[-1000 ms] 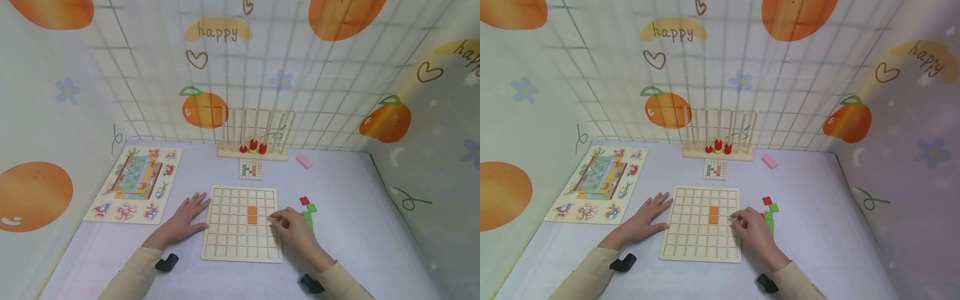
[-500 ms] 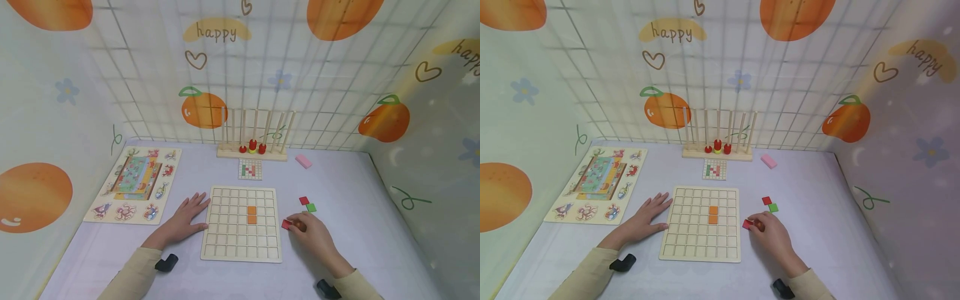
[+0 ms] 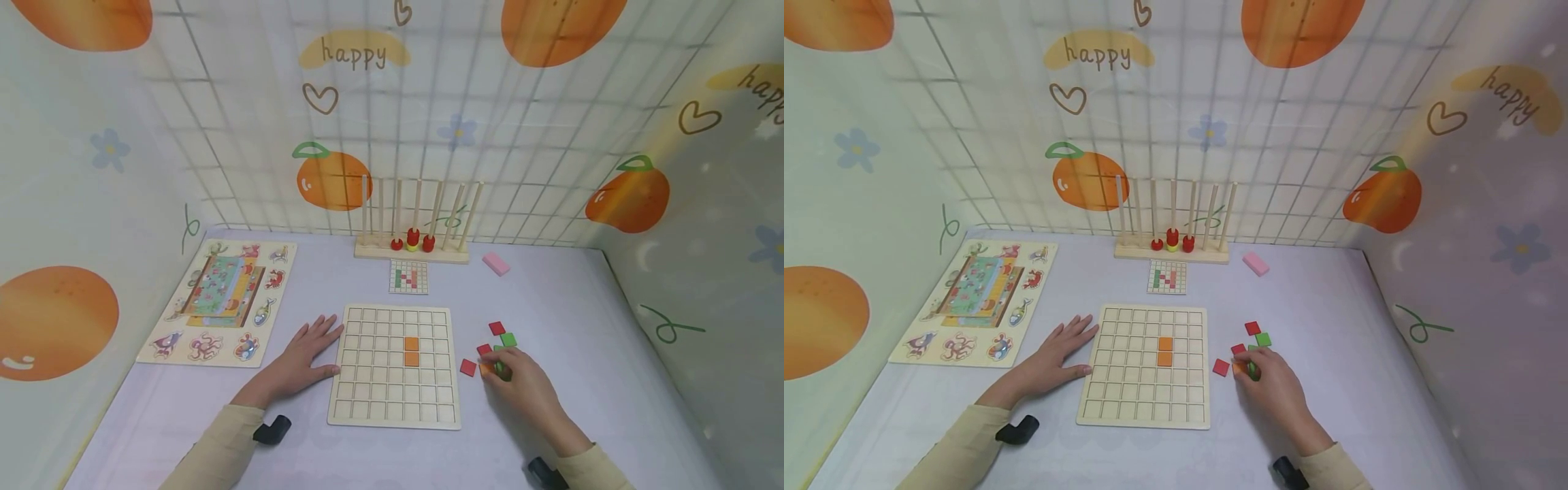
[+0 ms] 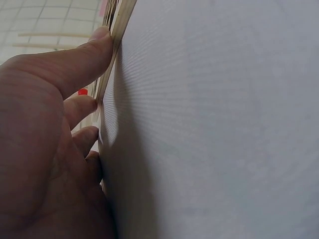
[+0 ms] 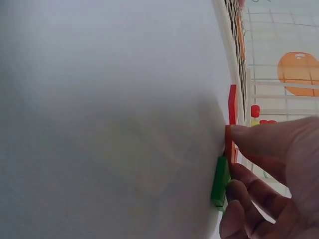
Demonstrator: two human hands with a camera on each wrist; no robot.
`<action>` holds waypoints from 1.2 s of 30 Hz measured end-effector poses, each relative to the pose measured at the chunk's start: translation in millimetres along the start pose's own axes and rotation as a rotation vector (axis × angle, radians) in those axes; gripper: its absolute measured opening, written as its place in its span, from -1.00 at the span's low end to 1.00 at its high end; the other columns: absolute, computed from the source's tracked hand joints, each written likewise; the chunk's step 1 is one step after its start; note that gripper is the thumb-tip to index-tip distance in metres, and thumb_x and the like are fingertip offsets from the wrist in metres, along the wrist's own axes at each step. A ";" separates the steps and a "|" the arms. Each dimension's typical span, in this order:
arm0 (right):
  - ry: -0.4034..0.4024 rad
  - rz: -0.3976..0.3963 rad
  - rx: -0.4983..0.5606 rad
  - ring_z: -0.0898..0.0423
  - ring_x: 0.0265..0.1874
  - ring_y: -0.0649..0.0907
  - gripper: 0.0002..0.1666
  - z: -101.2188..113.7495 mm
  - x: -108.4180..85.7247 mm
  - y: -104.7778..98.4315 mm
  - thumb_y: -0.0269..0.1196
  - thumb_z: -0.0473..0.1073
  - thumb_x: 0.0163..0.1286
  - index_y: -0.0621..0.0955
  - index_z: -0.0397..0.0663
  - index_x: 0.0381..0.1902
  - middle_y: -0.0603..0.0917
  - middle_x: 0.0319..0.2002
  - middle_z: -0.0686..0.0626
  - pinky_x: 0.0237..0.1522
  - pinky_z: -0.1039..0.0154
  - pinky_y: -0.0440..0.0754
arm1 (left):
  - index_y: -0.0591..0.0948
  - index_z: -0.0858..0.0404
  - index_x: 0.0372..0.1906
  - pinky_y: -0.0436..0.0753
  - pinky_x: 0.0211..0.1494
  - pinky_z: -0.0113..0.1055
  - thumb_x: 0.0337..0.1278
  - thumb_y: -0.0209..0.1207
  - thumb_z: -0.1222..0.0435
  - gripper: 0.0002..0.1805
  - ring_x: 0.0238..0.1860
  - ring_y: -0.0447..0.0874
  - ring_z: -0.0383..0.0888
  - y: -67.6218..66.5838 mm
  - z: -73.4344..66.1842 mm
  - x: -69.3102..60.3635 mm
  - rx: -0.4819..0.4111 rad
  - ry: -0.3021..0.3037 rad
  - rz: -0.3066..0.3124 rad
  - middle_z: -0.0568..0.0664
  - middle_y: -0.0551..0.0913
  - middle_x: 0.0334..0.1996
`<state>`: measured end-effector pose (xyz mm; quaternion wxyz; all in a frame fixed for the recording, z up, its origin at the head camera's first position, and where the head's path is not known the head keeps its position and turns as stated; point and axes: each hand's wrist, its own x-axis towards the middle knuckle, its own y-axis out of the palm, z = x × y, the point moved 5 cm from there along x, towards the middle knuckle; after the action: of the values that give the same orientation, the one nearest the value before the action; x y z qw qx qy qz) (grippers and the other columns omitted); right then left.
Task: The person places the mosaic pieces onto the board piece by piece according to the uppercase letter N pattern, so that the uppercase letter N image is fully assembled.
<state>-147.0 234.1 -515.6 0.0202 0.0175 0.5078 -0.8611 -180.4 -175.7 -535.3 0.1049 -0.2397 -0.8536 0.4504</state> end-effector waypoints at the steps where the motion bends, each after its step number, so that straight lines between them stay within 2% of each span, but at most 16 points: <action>1: 0.000 0.002 -0.004 0.05 -0.21 0.55 -0.63 0.0 0.0 0.1 0.53 -0.12 0.20 0.77 0.03 -0.02 0.68 -0.02 -0.01 -0.25 0.23 0.65 | 0.21 0.15 0.60 -0.22 0.64 0.10 0.27 0.32 -0.02 -0.10 0.64 -0.20 0.13 0.1 0.1 0.1 0.001 0.000 0.000 0.07 -0.01 0.64; 9: 0.015 0.012 -0.013 0.04 -0.21 0.55 -0.64 0.5 -0.5 0.7 0.55 -0.16 0.18 0.77 -0.01 -0.04 0.67 -0.08 -0.03 -0.22 0.21 0.70 | 0.21 0.16 0.60 -0.22 0.64 0.10 0.27 0.32 -0.01 -0.10 0.64 -0.20 0.13 -0.7 -1.7 -0.2 0.001 -0.003 0.002 0.07 -0.01 0.64; 18: 0.017 0.012 -0.017 0.08 -0.31 0.53 -0.68 0.6 -0.1 0.4 0.58 -0.17 0.13 0.75 0.01 -0.14 0.66 -0.25 0.04 -0.30 0.27 0.64 | 0.21 0.17 0.60 -0.21 0.64 0.10 0.28 0.32 0.00 -0.10 0.63 -0.20 0.13 -1.4 -3.0 0.4 0.009 -0.005 0.006 0.08 -0.01 0.64; 27: -0.030 0.003 -0.004 0.16 -0.39 0.53 -0.76 0.1 -3.9 -2.4 0.52 -0.18 0.22 0.74 0.08 -0.15 0.68 -0.32 0.15 -0.37 0.29 0.59 | 0.21 0.17 0.60 -0.22 0.64 0.11 0.28 0.32 -0.01 -0.10 0.63 -0.20 0.14 -1.2 -1.9 -0.2 -0.001 -0.008 0.004 0.09 -0.01 0.63; 36: -0.010 0.026 0.044 0.15 -0.39 0.56 -0.78 2.8 -4.8 -3.4 0.45 -0.23 0.29 0.73 0.12 -0.12 0.70 -0.33 0.12 -0.38 0.34 0.62 | 0.21 0.16 0.60 -0.22 0.64 0.11 0.28 0.30 -0.04 -0.10 0.63 -0.20 0.13 -0.3 0.3 0.6 0.002 0.004 0.002 0.08 -0.01 0.64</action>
<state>-142.5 233.4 -511.1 0.0335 0.0203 0.4884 -0.8717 -181.1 -175.8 -535.2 0.1066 -0.2412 -0.8528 0.4508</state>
